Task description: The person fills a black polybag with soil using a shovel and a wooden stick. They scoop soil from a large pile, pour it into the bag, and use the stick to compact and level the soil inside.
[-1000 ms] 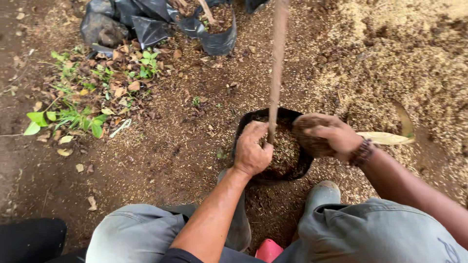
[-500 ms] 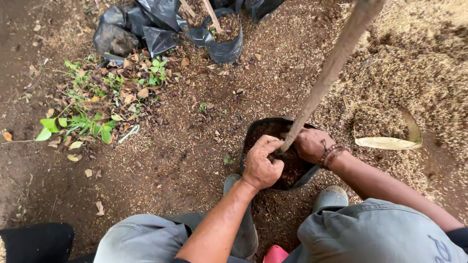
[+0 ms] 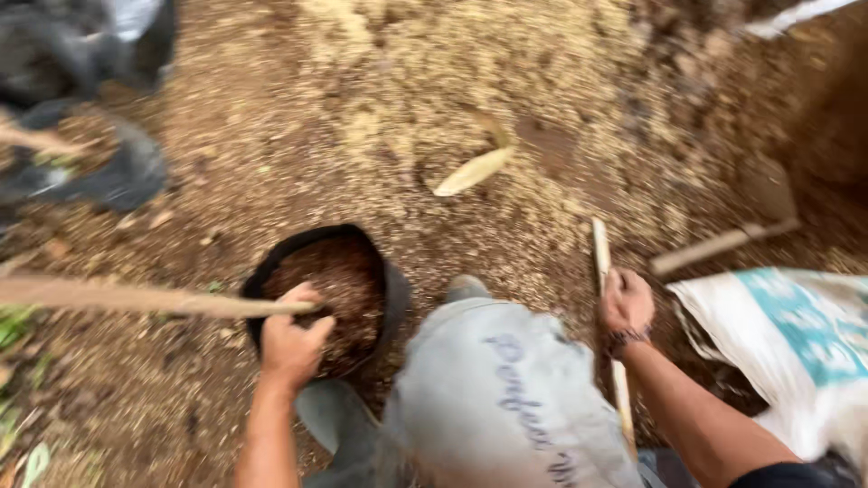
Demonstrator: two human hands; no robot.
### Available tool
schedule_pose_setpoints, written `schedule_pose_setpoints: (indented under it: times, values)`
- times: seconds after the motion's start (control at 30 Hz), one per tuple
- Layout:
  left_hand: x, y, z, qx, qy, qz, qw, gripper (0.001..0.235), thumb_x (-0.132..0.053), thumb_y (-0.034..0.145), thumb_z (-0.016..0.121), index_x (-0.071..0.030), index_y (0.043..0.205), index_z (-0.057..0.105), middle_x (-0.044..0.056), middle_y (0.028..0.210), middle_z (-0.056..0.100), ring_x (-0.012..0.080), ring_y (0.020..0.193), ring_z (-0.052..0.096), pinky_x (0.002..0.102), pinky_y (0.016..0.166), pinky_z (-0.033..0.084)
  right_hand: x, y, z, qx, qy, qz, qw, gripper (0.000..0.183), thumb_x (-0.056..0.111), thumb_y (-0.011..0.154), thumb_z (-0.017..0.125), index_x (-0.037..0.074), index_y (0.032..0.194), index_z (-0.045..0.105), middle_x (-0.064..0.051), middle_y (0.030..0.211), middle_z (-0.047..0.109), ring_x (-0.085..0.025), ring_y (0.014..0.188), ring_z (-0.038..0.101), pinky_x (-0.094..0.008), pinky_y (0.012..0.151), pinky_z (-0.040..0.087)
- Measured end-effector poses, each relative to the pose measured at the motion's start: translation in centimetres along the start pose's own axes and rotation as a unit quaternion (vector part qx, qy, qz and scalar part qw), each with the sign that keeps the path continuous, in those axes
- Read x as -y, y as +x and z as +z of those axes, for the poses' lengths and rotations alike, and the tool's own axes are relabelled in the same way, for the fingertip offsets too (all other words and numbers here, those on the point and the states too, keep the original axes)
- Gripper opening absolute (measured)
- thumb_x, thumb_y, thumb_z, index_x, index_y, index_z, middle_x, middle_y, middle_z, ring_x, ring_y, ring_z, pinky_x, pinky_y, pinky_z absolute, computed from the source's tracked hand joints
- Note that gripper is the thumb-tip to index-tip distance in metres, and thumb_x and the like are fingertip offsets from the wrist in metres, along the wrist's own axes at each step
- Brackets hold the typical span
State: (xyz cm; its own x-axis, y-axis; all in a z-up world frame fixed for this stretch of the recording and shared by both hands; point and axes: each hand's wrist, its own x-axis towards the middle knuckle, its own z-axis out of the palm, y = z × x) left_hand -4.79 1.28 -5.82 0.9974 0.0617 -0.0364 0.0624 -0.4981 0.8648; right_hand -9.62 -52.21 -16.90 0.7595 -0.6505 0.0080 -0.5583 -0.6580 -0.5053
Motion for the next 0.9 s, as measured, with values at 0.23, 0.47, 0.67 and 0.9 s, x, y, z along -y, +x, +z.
schedule_pose_setpoints:
  times: [0.23, 0.47, 0.67, 0.9]
  values:
    - [-1.6, -0.1, -0.1, 0.020, 0.021, -0.093, 0.995, 0.026, -0.008, 0.075, 0.074, -0.005, 0.099, 0.064, 0.017, 0.141, 0.063, 0.0314, 0.132, 0.058, 0.041, 0.113, 0.041, -19.0, -6.8, -4.1, -0.055, -0.180, 0.316, 0.930, 0.069, 0.050, 0.088, 0.064, 0.003, 0.137, 0.053, -0.040, 0.137, 0.042, -0.056, 0.122, 0.046, -0.066, 0.094, 0.042]
    - [-2.2, 0.0, 0.5, 0.007, -0.031, -0.126, 0.992, 0.025, 0.000, 0.076, 0.071, -0.006, 0.099, 0.060, 0.019, 0.142, 0.061, 0.0320, 0.137, 0.053, 0.044, 0.116, 0.039, -12.6, -2.5, -2.6, 0.102, 0.022, 0.443, 0.891, 0.054, 0.039, 0.108, 0.037, 0.002, 0.143, 0.056, -0.027, 0.133, 0.064, -0.041, 0.121, 0.064, -0.057, 0.102, 0.055]
    - [-3.4, -0.2, 0.7, -0.002, -0.056, -0.157, 0.986, 0.028, 0.006, 0.076, 0.068, -0.007, 0.098, 0.058, 0.018, 0.144, 0.060, 0.0315, 0.141, 0.051, 0.043, 0.118, 0.037, -5.9, 4.5, -4.2, 0.207, -0.170, 0.033, 0.963, 0.051, 0.037, 0.103, 0.049, 0.007, 0.144, 0.055, -0.015, 0.136, 0.054, -0.025, 0.120, 0.054, -0.041, 0.107, 0.046]
    - [-3.4, -0.1, 0.8, -0.011, -0.096, -0.161, 0.982, 0.029, 0.007, 0.077, 0.066, -0.007, 0.100, 0.056, 0.018, 0.145, 0.059, 0.0293, 0.137, 0.052, 0.041, 0.114, 0.041, -4.9, 8.8, 0.1, 0.215, -0.259, -0.101, 0.936, 0.049, 0.042, 0.100, 0.053, 0.027, 0.146, 0.050, -0.022, 0.146, 0.039, -0.035, 0.133, 0.043, -0.058, 0.108, 0.035]
